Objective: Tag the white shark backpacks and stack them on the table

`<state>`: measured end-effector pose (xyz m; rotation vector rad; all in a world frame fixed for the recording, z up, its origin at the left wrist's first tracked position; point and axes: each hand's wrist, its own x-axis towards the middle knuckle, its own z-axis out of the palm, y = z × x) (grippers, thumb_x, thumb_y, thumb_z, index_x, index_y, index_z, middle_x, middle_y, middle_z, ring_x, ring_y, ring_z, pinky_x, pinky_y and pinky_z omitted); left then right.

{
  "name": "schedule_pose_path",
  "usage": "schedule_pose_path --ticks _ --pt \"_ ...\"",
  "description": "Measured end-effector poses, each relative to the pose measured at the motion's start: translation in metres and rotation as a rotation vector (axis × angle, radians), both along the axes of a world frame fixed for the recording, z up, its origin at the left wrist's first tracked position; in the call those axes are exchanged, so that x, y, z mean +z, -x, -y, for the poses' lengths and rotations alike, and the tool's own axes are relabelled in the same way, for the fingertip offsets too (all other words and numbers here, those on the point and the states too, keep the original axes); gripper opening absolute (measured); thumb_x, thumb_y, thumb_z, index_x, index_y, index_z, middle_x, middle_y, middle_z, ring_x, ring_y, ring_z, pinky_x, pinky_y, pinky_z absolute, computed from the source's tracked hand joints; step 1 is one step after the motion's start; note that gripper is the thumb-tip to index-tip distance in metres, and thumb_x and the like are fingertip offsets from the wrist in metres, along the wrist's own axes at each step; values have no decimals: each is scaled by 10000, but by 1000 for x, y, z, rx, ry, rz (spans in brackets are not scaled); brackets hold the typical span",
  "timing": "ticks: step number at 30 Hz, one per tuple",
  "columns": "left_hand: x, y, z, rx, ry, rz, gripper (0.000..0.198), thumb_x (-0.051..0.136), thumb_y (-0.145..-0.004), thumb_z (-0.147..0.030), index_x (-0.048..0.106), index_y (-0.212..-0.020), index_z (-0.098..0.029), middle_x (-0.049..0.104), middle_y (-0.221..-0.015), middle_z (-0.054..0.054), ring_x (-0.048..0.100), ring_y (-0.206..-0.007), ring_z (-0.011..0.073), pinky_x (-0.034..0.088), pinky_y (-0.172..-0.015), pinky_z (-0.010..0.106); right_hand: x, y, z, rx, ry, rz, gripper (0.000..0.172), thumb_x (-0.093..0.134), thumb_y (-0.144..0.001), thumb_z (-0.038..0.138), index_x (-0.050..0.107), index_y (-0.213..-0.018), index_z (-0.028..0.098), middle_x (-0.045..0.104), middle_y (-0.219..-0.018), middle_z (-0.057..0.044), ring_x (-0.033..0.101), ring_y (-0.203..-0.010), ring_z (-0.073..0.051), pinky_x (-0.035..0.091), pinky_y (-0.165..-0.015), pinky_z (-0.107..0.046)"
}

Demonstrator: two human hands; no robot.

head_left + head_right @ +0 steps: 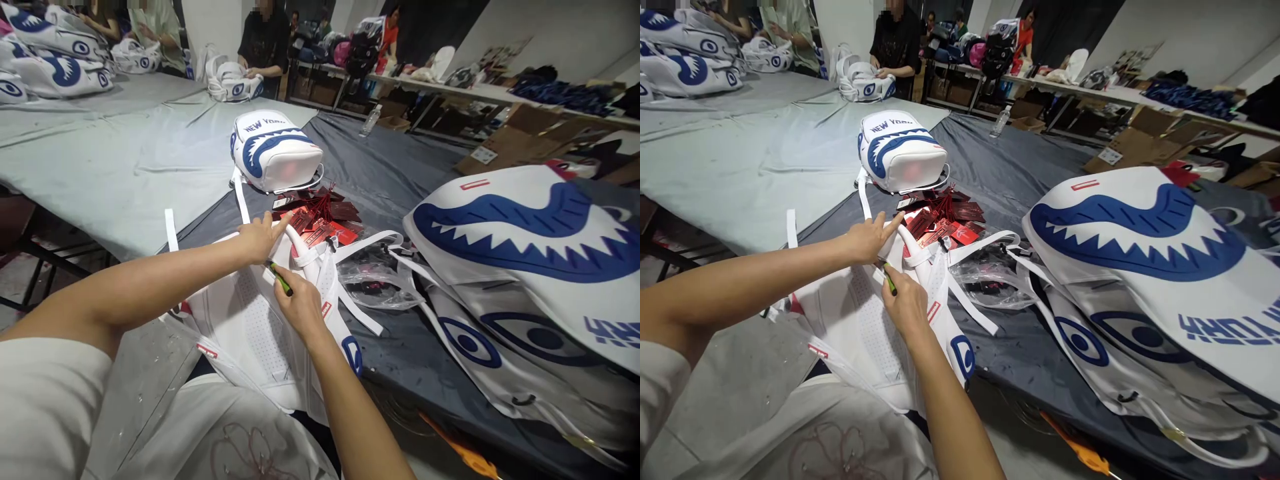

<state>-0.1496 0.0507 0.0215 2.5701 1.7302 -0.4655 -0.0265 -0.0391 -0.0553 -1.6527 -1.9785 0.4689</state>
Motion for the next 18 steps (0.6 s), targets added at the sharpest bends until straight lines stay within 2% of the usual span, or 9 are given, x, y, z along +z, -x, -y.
schedule_pose_path --ticks 3,5,9,12,15,18 --pt "-8 2 -3 -45 -78 9 1114 705 -799 -219 -81 -1588 -230 415 -1433 259 555 -1204 362 541 -890 462 -4 -3 -1 3 -3 -15 393 512 -921 235 666 -1282 208 754 -1057 -85 699 -930 -208 511 -820 -286" --pt "-13 7 -6 -86 -103 26 1069 661 -816 -206 -76 -1589 -244 484 -1322 224 603 -1124 339 547 -852 422 -5 -7 -1 11 -10 -32 388 520 -915 238 673 -1271 229 759 -1049 -69 701 -921 -199 512 -814 -278" --pt "-21 19 -11 -167 -118 89 1019 614 -841 -246 -79 -1587 -259 519 -1254 185 653 -1031 308 535 -827 371 -6 -13 1 4 0 -71 390 524 -911 253 673 -1271 252 764 -1069 -52 713 -887 -197 516 -783 -277" --pt "-23 25 -13 -180 -118 127 966 566 -867 -249 -78 -1586 -258 541 -1260 172 665 -1020 299 529 -815 359 -4 -14 3 -10 30 -65 393 529 -907 259 673 -1273 273 774 -1032 -38 721 -849 -200 514 -746 -273" --pt "-20 25 -14 -175 -98 155 985 565 -861 -240 -106 -1582 -247 551 -1287 160 663 -1049 297 530 -806 347 -1 -14 5 -21 55 -45 404 531 -904 260 672 -1282 276 779 -999 -47 725 -839 -215 512 -732 -285" --pt "-13 20 -17 -138 -40 124 1019 610 -831 -253 -70 -1589 -225 506 -1374 185 663 -1065 304 533 -813 350 1 -15 6 -17 68 -45 416 526 -902 264 665 -1294 279 779 -992 -51 725 -835 -225 513 -726 -296"
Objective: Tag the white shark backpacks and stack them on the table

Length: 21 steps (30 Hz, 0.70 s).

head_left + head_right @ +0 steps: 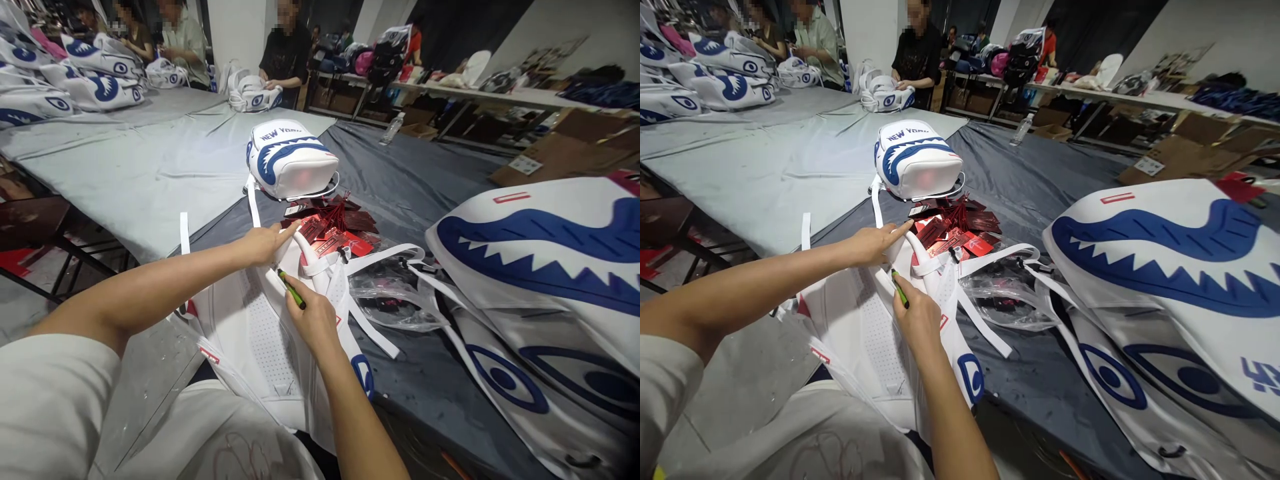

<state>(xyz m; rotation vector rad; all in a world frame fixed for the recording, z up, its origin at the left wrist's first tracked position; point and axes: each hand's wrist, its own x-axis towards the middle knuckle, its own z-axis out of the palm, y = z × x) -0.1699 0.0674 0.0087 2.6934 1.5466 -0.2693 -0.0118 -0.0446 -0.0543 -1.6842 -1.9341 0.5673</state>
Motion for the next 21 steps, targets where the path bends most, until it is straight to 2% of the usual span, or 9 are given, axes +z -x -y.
schedule_pose_path --ticks 4,10,15,21 --pt "5 -2 -3 5 79 -20 1010 634 -807 -252 0 -1593 -236 479 -1435 185 656 -1099 286 518 -867 343 1 -2 1 -9 6 3 411 519 -901 260 672 -1282 276 778 -1007 -47 726 -839 -220 512 -720 -293" --pt "-3 7 -3 131 49 92 1096 641 -827 -347 -164 -1564 -245 520 -1432 149 602 -1207 281 494 -869 320 4 -1 1 -19 54 -60 407 524 -895 270 686 -1268 270 783 -966 -43 714 -774 -209 501 -690 -286" --pt "2 -3 -8 131 122 -51 1067 625 -843 -341 -137 -1573 -185 527 -1385 201 621 -1171 303 487 -862 326 4 11 -10 -14 39 -212 393 522 -903 273 691 -1256 247 774 -1028 -44 713 -825 -199 502 -731 -275" --pt "5 -8 -13 110 171 -77 1042 597 -825 -277 -112 -1570 -109 505 -1390 236 609 -1181 308 498 -848 323 4 19 -12 -71 47 -167 375 517 -911 276 703 -1234 238 780 -969 -59 723 -833 -226 509 -750 -291"
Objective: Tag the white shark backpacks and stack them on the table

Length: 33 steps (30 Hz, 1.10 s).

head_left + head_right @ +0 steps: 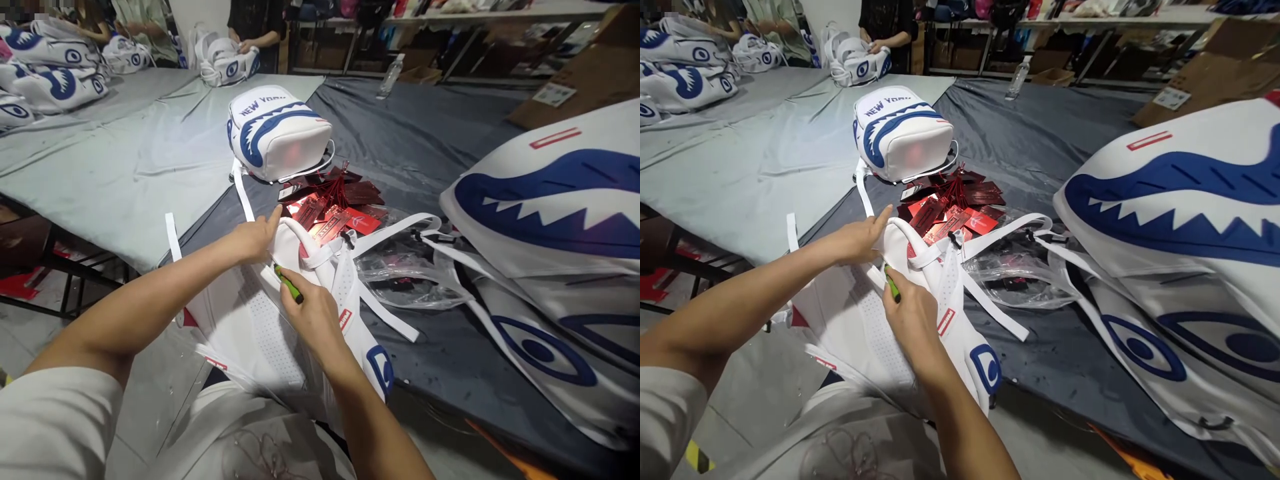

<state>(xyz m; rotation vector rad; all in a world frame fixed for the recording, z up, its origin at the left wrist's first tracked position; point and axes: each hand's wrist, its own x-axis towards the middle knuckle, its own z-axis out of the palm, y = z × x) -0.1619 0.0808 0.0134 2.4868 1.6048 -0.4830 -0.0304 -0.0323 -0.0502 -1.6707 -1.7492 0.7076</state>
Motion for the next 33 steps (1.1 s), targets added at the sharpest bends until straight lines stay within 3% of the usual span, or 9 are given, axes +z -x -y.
schedule_pose_path --ticks 8,14,24,28,33 --pt "-3 2 -1 -4 -9 49 1001 605 -822 -258 -35 -1578 -111 516 -1373 213 631 -1143 313 510 -873 350 1 -1 3 -39 17 -21 377 502 -911 294 711 -1219 229 773 -1029 -66 721 -844 -229 526 -764 -308" --pt "-5 4 0 -8 -23 95 979 614 -825 -249 3 -1578 -122 530 -1336 198 613 -1169 316 512 -897 367 0 1 2 -18 17 -61 383 515 -894 285 709 -1219 223 757 -1101 -75 710 -992 -239 525 -885 -326" --pt "-4 4 1 5 -8 103 990 646 -814 -271 24 -1572 -137 513 -1360 202 589 -1202 315 501 -929 366 3 3 0 -26 6 -27 381 504 -901 279 708 -1218 224 763 -1085 -66 719 -930 -220 531 -838 -304" --pt "-4 5 1 1 10 117 994 646 -806 -248 21 -1572 -137 501 -1372 204 583 -1205 309 501 -921 352 7 -1 -1 1 69 105 367 530 -890 282 722 -1201 247 779 -1007 -57 728 -868 -232 530 -765 -307" --pt "-7 5 -2 -7 13 137 1004 660 -796 -238 31 -1570 -124 500 -1366 210 580 -1201 317 493 -928 361 11 -1 -3 68 18 150 402 504 -914 259 676 -1275 218 765 -1075 -67 724 -869 -213 513 -761 -286"
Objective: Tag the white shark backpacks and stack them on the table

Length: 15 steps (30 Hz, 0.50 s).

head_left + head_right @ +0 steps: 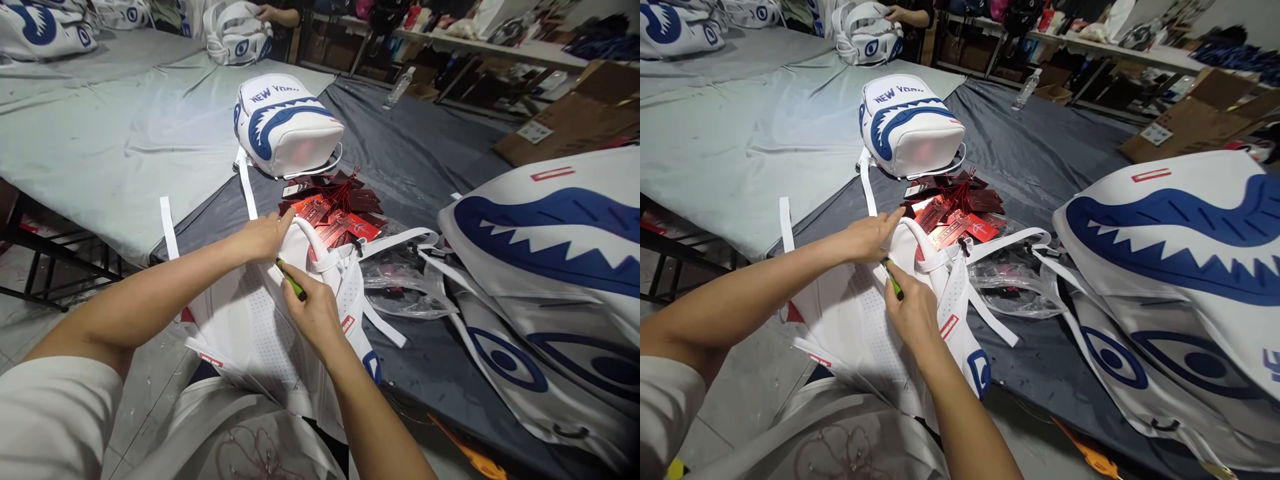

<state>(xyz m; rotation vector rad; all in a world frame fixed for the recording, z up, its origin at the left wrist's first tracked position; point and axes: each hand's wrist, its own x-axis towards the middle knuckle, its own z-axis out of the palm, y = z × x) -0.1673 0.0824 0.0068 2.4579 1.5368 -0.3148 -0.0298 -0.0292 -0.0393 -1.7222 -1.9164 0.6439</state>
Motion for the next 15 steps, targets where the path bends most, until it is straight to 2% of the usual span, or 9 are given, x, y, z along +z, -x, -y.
schedule_pose_path --ticks 4,9,13,15 --pt "-2 0 -1 -4 0 13 1015 659 -790 -230 22 -1573 -128 493 -1369 209 576 -1199 317 495 -920 362 5 3 -2 19 34 215 392 517 -921 243 674 -1280 235 779 -958 -67 725 -847 -241 487 -709 -298" --pt "0 0 -1 7 14 12 1057 694 -758 -241 26 -1571 -138 497 -1366 202 574 -1200 318 491 -924 355 9 2 -5 133 -16 291 394 489 -955 211 630 -1323 230 764 -1017 -61 714 -904 -203 468 -733 -264" --pt "2 0 0 -10 30 19 1042 677 -771 -236 15 -1570 -145 497 -1368 196 576 -1199 301 480 -940 346 17 -2 -5 174 67 466 355 488 -966 231 648 -1282 250 766 -982 -55 715 -861 -216 430 -654 -272" --pt "2 0 -1 -11 33 15 1042 676 -772 -237 13 -1569 -137 492 -1372 201 574 -1200 305 481 -939 351 20 -2 -7 204 65 483 357 468 -979 236 635 -1295 247 763 -982 -56 712 -872 -208 419 -657 -266"
